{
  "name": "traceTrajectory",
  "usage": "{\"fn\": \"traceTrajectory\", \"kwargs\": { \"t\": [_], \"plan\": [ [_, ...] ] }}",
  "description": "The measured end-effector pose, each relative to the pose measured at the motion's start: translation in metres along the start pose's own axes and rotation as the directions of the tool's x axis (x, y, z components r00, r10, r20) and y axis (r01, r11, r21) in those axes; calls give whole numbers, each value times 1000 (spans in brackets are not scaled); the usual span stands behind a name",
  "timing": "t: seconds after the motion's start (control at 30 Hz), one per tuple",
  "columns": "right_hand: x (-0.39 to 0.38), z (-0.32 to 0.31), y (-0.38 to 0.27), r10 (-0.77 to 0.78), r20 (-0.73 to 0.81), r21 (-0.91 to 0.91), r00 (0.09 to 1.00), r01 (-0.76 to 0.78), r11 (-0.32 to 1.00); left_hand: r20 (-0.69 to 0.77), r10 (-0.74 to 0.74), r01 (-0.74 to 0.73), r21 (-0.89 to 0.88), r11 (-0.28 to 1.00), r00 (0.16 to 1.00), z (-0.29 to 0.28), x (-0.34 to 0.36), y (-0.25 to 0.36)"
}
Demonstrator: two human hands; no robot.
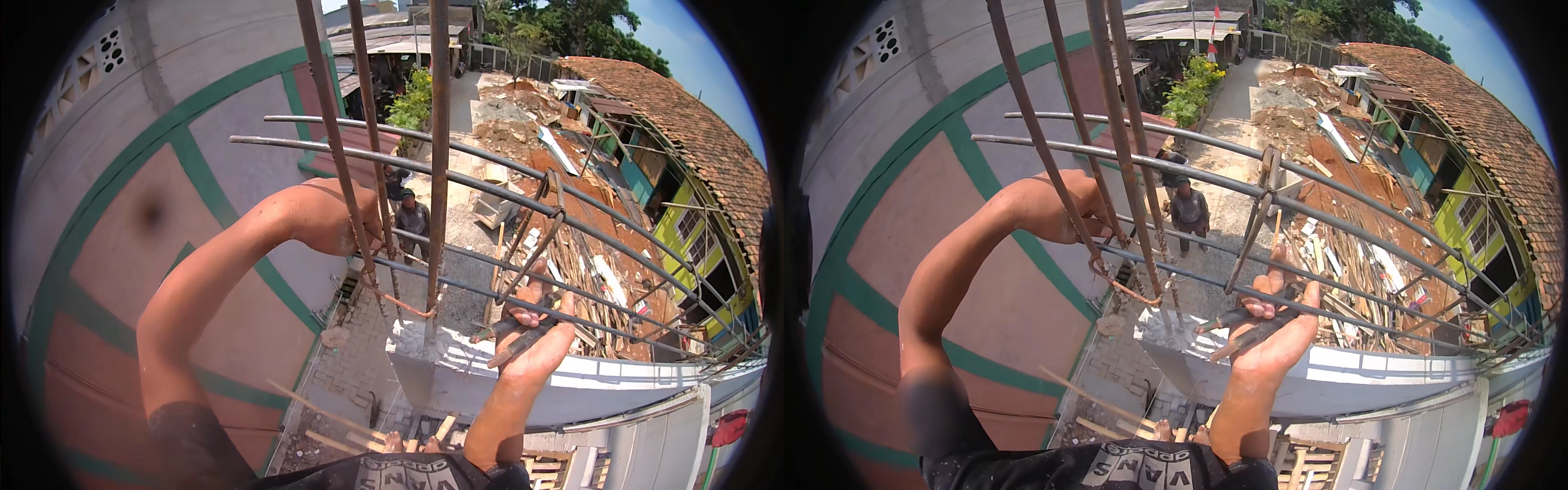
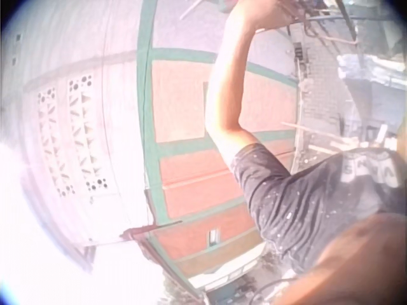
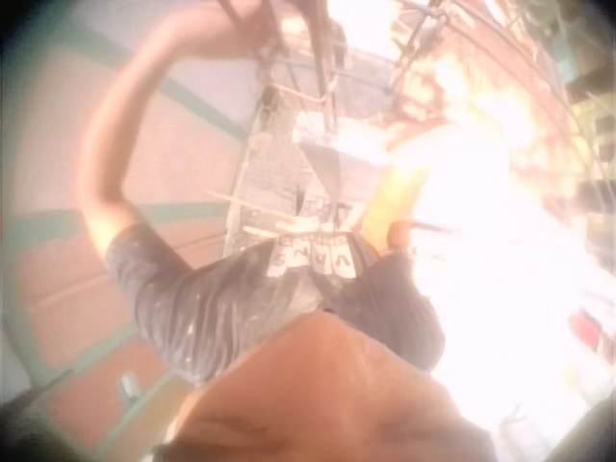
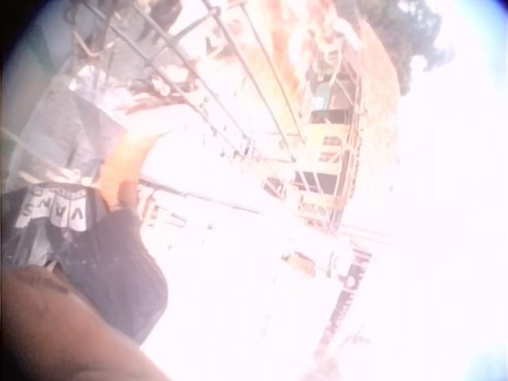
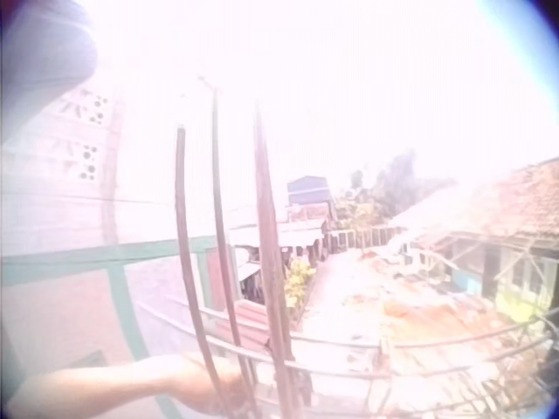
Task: The person uses pliers to twist wire and secure vertical rebar rods within a metal frame cage on top of a construction wall.
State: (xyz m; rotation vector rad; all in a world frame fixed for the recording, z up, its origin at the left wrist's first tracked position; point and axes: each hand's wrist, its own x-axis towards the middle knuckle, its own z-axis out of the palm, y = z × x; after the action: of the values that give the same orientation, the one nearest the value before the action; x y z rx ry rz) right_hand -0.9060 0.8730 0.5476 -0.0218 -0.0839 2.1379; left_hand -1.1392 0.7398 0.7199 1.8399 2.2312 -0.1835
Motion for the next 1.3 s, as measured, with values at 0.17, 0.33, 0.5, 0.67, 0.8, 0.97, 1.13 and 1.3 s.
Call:
{"fn": "traceTrajectory", "kwargs": {
  "t": [0.17,0.33,0.5,0.67,0.8,0.97,1.13,1.3],
  "plan": [
    [-2,24,3,-48,77,53,996,44,998,-970,-2,-59,-17,998,243,38,-61,-8],
    [2,42,0,-154,50,-15,987,155,988,-866,-496,-341,-485,805,62,175,-63,8],
    [22,54,-5,-197,326,121,925,166,979,-752,-435,-696,-643,320,495,216,23,45],
    [34,85,-7,-282,371,99,885,264,959,-762,-496,-729,-606,319,417,232,63,51],
    [48,99,-10,-394,453,143,799,371,917,-858,-444,-781,-455,427,257,243,67,55],
    [65,101,-14,-350,503,165,790,310,936,-816,-528,-617,-545,567,236,257,84,52],
    [67,112,-20,-339,492,94,802,339,936,-859,-487,-636,-466,615,158,242,78,50],
    [59,120,-23,-367,378,1,850,396,918,-839,-481,-767,-477,429,253,236,72,59]
  ]
}}
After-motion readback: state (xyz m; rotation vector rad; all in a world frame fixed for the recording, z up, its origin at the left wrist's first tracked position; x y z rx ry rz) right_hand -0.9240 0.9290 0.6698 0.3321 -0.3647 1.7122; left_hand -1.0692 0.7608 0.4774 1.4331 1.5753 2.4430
